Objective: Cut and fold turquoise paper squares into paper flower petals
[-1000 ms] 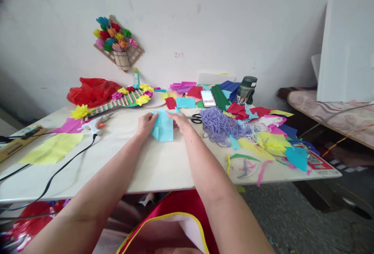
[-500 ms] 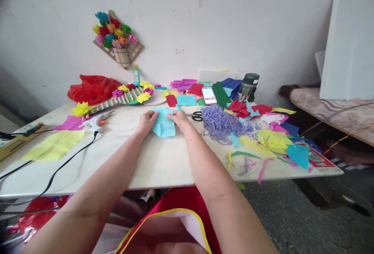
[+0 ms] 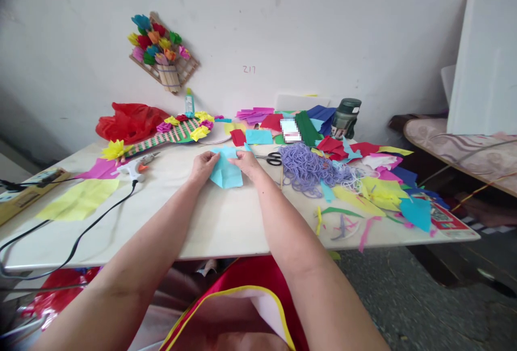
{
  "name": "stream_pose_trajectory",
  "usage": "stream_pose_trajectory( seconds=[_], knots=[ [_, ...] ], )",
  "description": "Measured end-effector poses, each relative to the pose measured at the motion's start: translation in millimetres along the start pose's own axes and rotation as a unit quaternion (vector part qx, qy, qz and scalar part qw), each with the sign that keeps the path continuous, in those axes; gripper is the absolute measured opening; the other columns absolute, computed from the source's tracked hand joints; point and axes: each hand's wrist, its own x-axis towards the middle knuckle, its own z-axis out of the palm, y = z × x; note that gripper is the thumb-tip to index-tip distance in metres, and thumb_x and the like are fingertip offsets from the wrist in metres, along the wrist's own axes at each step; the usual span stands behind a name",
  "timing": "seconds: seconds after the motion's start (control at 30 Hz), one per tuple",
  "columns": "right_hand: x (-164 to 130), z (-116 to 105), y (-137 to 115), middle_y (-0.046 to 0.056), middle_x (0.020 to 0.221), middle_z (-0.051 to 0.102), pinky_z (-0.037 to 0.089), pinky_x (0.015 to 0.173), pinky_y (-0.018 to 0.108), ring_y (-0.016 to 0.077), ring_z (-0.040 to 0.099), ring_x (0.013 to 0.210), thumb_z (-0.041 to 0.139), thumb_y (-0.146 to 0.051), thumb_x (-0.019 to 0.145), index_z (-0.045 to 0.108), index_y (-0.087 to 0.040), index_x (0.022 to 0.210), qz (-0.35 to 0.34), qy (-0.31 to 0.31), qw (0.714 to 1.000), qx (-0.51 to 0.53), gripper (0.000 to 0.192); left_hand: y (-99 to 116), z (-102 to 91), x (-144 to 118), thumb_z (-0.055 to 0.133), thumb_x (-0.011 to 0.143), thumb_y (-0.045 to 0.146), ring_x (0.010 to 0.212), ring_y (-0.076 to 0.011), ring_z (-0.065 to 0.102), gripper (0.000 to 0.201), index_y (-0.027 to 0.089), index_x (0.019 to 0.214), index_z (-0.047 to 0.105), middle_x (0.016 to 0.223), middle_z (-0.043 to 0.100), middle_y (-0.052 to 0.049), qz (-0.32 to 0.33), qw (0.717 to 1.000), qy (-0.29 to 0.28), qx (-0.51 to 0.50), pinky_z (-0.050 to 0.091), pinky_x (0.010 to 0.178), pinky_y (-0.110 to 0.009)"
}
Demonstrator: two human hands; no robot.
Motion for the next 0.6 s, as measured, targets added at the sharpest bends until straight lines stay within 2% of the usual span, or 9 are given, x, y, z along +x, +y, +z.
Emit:
stream_pose_trajectory(
  seconds=[0.2, 0.4, 0.6],
  knots=[
    [0.9, 2.6, 1.2, -0.003, 0.065, 0.064, 0.048, 0.076, 0.034, 0.0132, 0.057, 0.062, 0.067, -0.030, 0.062, 0.065, -0.018, 0.077, -0.006, -0.003, 1.000, 0.027, 0.019, -0.3, -0.2, 0.7, 0.054, 0.067, 0.042, 0.049, -0.0077, 0.031, 0.027, 0.016, 0.060, 0.053, 0.049, 0.036, 0.005, -0.033, 0.999, 0.020, -0.035, 0.026, 0.046, -0.021],
    [2.3, 4.5, 0.5, -0.001, 0.075, 0.068, 0.047, 0.082, 0.037, 0.0152, 0.061, 0.072, 0.067, -0.024, 0.062, 0.068, -0.018, 0.085, -0.002, 0.029, 0.999, 0.027, 0.024, 3.5, -0.3, -1.7, 0.055, 0.066, 0.040, 0.047, -0.0067, 0.028, 0.026, 0.016, 0.059, 0.050, 0.049, 0.034, 0.005, -0.058, 0.995, 0.019, -0.075, 0.023, 0.044, -0.021],
    [1.8, 3.0, 1.0, -0.001, 0.085, 0.069, 0.043, 0.088, 0.035, 0.0138, 0.061, 0.082, 0.062, -0.015, 0.063, 0.070, -0.021, 0.086, -0.030, 0.025, 0.999, 0.015, 0.024, 2.2, -0.3, -1.1, 0.055, 0.066, 0.039, 0.047, -0.0065, 0.029, 0.025, 0.016, 0.058, 0.049, 0.049, 0.035, 0.005, -0.059, 0.993, 0.019, -0.098, 0.023, 0.044, -0.021]
  ],
)
